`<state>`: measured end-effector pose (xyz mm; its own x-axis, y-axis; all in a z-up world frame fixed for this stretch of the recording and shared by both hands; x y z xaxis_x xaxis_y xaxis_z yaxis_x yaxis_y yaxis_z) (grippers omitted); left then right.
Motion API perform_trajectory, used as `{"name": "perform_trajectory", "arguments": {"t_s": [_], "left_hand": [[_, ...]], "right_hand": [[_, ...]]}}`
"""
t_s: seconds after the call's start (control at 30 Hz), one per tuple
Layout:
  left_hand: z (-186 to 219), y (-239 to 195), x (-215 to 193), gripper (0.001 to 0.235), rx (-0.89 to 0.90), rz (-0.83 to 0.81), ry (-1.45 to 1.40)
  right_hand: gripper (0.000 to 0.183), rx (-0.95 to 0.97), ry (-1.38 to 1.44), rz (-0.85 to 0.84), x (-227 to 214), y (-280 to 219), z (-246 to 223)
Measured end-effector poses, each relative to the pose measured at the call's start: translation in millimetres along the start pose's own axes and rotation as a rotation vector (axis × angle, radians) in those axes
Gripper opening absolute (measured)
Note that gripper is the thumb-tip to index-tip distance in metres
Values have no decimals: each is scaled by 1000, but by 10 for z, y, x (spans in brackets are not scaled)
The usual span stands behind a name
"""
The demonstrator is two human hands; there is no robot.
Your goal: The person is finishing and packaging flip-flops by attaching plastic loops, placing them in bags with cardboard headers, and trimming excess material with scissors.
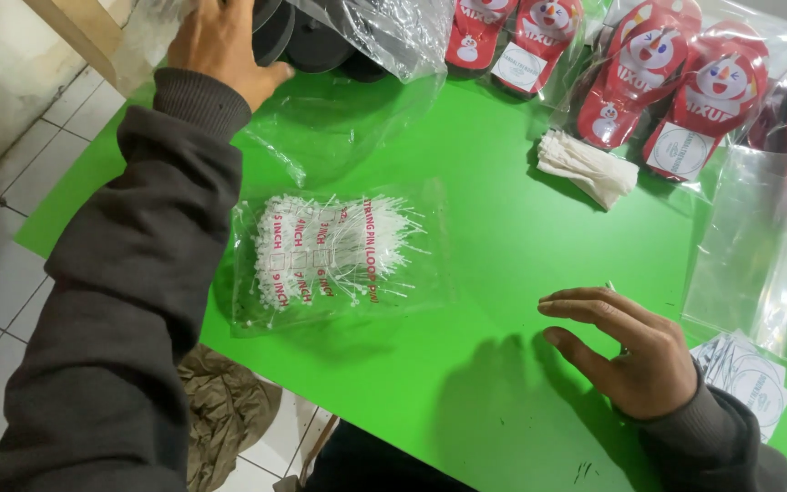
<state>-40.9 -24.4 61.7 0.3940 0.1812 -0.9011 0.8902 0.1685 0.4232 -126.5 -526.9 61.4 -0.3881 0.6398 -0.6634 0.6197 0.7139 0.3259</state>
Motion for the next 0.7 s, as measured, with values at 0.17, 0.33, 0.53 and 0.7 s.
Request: {"name": "perform_trajectory", "arguments": {"t_s": [0.17,0.33,0.53,0.7], "left_hand": [[-70,159,119,82,-171,-92,-40],[-102,264,215,79,-234,-77,-16],[-69,262,267,69,-219,-63,62],[64,296,240,61,-197,-41,122]], "right_hand": [[27,-7,5,-11,42,14,-7],[25,-25,23,-14,99,6,44],[22,-90,62,-66,166,37,80],[23,-102,81,-83,163,15,93]]}}
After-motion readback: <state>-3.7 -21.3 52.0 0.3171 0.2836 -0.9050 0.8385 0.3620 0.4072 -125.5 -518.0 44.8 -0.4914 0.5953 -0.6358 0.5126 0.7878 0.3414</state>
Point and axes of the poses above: each hand's wrist, its own y-axis towards the middle knuckle, its own x-axis out of the palm, z = x × y, the point moved 2 cm from there along y, towards the middle knuckle, and after that the axes turned 14 degrees about y, right-handed, at the moved point
